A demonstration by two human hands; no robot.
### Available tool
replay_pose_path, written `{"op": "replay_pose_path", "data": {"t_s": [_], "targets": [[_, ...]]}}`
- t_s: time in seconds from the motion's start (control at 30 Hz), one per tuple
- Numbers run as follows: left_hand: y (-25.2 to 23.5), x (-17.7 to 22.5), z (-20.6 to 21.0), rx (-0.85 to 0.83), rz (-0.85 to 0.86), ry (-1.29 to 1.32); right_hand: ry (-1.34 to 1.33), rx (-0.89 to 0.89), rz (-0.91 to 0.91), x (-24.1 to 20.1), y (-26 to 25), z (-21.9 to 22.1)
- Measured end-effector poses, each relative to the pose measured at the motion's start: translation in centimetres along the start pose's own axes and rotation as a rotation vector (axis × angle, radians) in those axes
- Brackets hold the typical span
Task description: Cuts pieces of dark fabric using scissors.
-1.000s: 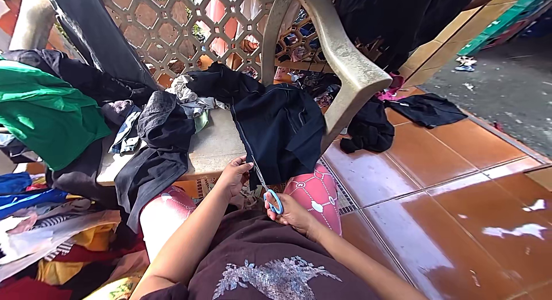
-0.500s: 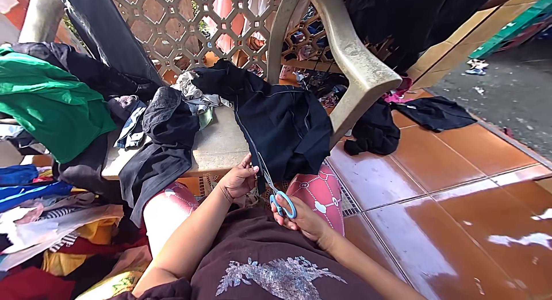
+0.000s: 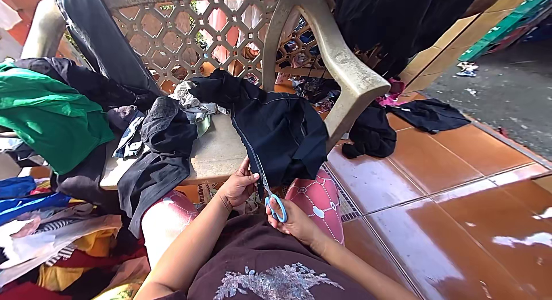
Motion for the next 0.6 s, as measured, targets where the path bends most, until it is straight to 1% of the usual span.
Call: {"op": "replay_pose_path", "data": {"t_s": [0.1, 0.2, 0.3, 0.37, 0.6], "targets": [[0.0, -0.1, -0.1, -0.009, -0.009, -0.020, -0.009, 0.025, -0.009, 0.0, 0.0, -0.2], [0.1, -0.1, 0.0, -0.025, -0.016, -0.056, -0.019, 0.005, -0.003, 0.0, 0.0, -0.1], [0.3, -0.2, 0.6, -0.080, -0.034, -0.164, -0.040, -0.011, -0.002, -0.1, -0.2, 0.0], [0.4, -0.2, 1.0, -0.109, -0.031, -0.186, -0.067, -0.016, -0.001, -0.1, -0.3, 0.0], [0.6, -0.2, 1.1, -0.089, -0.040, -0.204, -0.028, 0.028, -0.007, 0.1, -0.3, -0.2]]}}
Point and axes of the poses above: each hand's wrist, its own y-axis away from the middle knuckle, its own z-axis out of the palm, x = y × z, the point moved 10 cm from there along -y, towards the middle knuckle, and after that the axes turned 13 degrees about -y, right-handed, at the moved point
